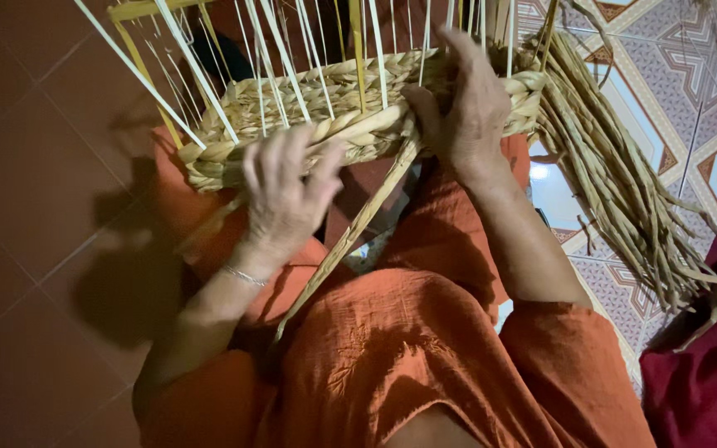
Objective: The person weaves a basket by hand, interlacing dried palm strips through a yellow metal frame. They repeatedly pull and tighten the strips to form a braided pattern around the basket's rim.
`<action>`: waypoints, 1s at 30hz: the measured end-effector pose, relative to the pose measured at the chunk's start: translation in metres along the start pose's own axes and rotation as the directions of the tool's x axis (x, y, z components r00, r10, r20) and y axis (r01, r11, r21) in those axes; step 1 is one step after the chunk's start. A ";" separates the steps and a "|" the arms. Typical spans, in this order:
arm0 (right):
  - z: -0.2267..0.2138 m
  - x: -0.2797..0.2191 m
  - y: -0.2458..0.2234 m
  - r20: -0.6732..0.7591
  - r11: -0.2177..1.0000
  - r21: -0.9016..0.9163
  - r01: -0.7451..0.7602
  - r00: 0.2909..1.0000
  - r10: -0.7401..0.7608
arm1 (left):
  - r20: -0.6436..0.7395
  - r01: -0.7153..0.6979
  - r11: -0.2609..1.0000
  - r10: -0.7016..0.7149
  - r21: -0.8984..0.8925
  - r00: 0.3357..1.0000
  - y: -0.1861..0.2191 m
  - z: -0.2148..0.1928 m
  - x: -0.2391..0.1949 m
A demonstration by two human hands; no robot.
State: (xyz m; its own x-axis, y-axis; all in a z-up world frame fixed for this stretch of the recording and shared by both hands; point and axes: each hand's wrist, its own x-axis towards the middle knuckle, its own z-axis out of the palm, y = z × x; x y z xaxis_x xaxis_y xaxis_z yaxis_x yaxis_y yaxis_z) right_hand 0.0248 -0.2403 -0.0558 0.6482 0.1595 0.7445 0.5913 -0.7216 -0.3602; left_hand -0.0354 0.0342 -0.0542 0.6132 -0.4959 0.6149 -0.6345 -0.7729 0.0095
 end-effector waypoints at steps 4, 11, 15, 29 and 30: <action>0.009 0.004 -0.007 0.092 0.978 -0.182 0.098 0.992 -0.082 | 0.138 -0.212 0.977 0.214 -0.034 0.967 0.022 0.002 -0.016; -0.040 0.020 -0.007 0.494 0.969 0.243 -0.052 0.866 -0.077 | 0.213 0.334 0.525 -0.278 -0.783 0.937 0.003 0.005 0.013; -0.040 0.021 -0.016 0.500 0.986 0.158 -0.046 0.865 -0.040 | 0.320 0.383 0.094 -0.389 -0.919 0.864 -0.010 -0.002 0.042; -0.029 0.017 -0.007 0.433 0.952 0.198 -0.234 0.892 0.129 | 0.426 0.552 0.531 -0.352 -0.643 0.834 0.004 0.066 0.088; -0.028 0.016 -0.006 0.434 0.944 0.213 -0.253 0.890 0.141 | 0.481 0.622 0.426 -0.399 -0.657 0.781 0.008 0.061 0.080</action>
State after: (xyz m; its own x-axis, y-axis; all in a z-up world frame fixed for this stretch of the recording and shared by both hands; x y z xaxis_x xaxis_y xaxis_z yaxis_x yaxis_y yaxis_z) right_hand 0.0181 -0.2529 -0.0259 0.8682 0.3326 0.3682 0.4962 -0.5780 -0.6479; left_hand 0.0372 -0.0355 -0.0528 0.9581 -0.2694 0.0973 -0.1980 -0.3777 0.9045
